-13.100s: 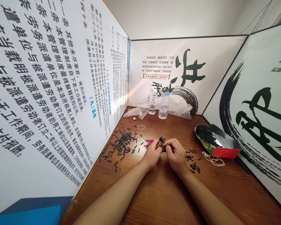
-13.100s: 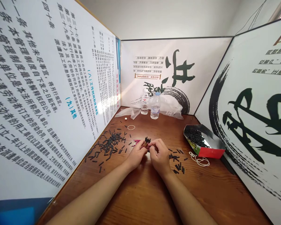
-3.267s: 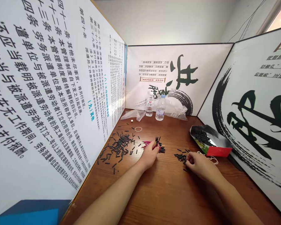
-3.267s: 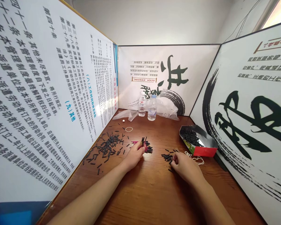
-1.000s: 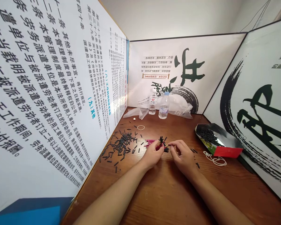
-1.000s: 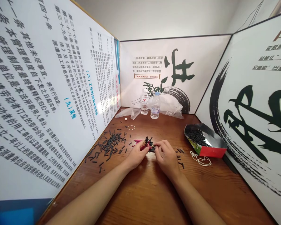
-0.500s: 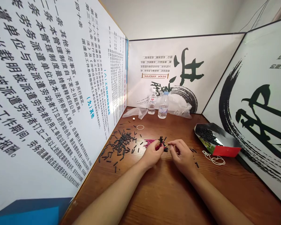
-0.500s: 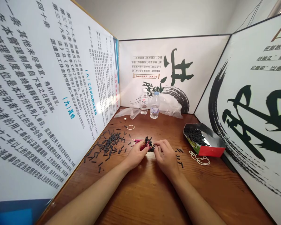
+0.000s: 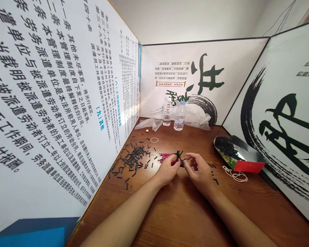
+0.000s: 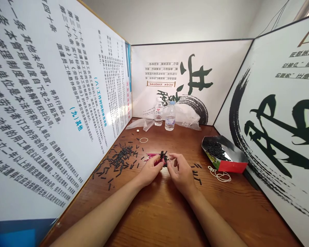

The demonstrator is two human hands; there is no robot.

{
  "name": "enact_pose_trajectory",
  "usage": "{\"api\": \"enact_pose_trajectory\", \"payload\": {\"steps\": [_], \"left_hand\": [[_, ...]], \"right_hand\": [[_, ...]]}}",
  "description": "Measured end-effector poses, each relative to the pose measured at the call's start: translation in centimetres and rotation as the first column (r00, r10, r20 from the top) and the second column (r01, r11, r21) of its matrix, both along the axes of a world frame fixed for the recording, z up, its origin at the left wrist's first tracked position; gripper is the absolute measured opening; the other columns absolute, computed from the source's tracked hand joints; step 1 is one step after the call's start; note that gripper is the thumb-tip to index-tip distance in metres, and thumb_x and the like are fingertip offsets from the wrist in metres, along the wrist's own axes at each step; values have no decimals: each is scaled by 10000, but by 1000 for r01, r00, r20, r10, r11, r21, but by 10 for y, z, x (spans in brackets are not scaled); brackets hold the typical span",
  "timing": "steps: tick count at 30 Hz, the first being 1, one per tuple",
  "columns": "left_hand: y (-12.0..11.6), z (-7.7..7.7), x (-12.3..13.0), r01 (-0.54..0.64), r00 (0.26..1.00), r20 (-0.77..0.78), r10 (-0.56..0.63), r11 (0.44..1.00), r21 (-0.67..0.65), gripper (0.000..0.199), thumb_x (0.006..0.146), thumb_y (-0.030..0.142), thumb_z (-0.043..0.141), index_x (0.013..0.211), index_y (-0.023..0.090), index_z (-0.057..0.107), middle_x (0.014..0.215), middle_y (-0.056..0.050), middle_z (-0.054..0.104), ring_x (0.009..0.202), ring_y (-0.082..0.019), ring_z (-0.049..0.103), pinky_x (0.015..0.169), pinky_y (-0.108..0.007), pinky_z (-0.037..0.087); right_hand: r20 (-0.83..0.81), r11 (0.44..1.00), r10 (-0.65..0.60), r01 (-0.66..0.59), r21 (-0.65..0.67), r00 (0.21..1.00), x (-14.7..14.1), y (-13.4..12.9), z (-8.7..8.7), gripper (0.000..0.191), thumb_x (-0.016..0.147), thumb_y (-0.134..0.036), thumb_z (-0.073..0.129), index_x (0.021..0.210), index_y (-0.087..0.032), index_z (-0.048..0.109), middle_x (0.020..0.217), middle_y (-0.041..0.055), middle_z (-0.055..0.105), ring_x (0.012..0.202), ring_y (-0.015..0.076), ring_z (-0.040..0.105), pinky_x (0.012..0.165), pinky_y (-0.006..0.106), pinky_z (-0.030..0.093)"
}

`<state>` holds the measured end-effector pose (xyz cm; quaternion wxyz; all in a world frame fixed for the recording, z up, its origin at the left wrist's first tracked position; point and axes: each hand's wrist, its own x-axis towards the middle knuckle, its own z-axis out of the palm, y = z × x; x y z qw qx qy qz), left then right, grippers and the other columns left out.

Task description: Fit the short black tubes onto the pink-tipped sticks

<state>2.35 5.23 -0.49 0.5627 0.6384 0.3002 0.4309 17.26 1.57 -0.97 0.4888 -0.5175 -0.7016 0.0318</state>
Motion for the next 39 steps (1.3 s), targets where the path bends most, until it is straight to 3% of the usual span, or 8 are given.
{"api": "enact_pose_trajectory", "payload": {"steps": [4,13,16,19,25,30,33,39], "left_hand": [[0,0,-1,-4,1000,-3,4,1000,-6,151,865,283,515,871,136,551,856,-46,573,803,-146,502,769,-268,406],[-2,5,-2,-12,1000,28,13,998,-54,116,867,242,507,859,131,543,816,-32,552,752,-124,479,712,-241,395],[-1,4,-2,-47,998,43,52,993,-106,102,854,233,522,819,138,520,750,-10,519,688,-105,450,659,-227,378],[-1,2,-2,-80,994,55,92,980,-181,138,842,265,531,771,159,478,643,28,435,587,-84,385,580,-213,337],[-2,5,-2,-65,992,84,93,954,-293,159,818,296,537,761,174,452,569,62,344,501,-65,299,506,-203,268],[-2,6,-1,-59,990,107,97,949,-311,99,808,238,518,763,175,456,562,65,344,497,-66,305,517,-202,278],[-2,6,0,-87,989,95,118,956,-282,127,815,254,530,746,174,459,564,62,354,512,-69,326,537,-206,306],[-3,4,0,-120,987,76,140,968,-220,195,826,342,571,768,173,495,576,45,408,570,-89,416,595,-221,381]], "right_hand": [[26,1000,-10,10,1,1000,1,0,1,92,888,-275,557,937,-200,580,785,5,549,644,129,500,643,269,428],[2,999,42,-42,-9,999,0,-1,2,141,905,-262,531,1015,-208,601,868,18,584,644,121,504,639,265,427],[1,1000,-27,27,-12,1000,3,-2,4,172,904,-260,501,1042,-204,587,859,19,579,665,134,510,659,277,426],[89,987,-149,153,-38,985,9,-2,7,136,866,-191,468,941,-199,581,857,24,585,747,159,532,714,296,415],[472,933,-293,357,-51,832,11,-4,10,141,779,-113,469,840,-197,565,849,49,628,844,221,522,732,344,348],[652,860,-368,509,-32,663,16,-8,6,74,795,-170,498,805,-193,567,818,84,628,801,239,521,701,360,309],[689,834,-327,540,-112,647,21,-7,3,80,813,-189,484,783,-195,557,815,85,629,779,238,538,688,357,298],[689,837,-287,525,-158,665,23,-3,1,73,816,-191,483,777,-197,545,809,74,634,789,244,549,691,354,292]]}}
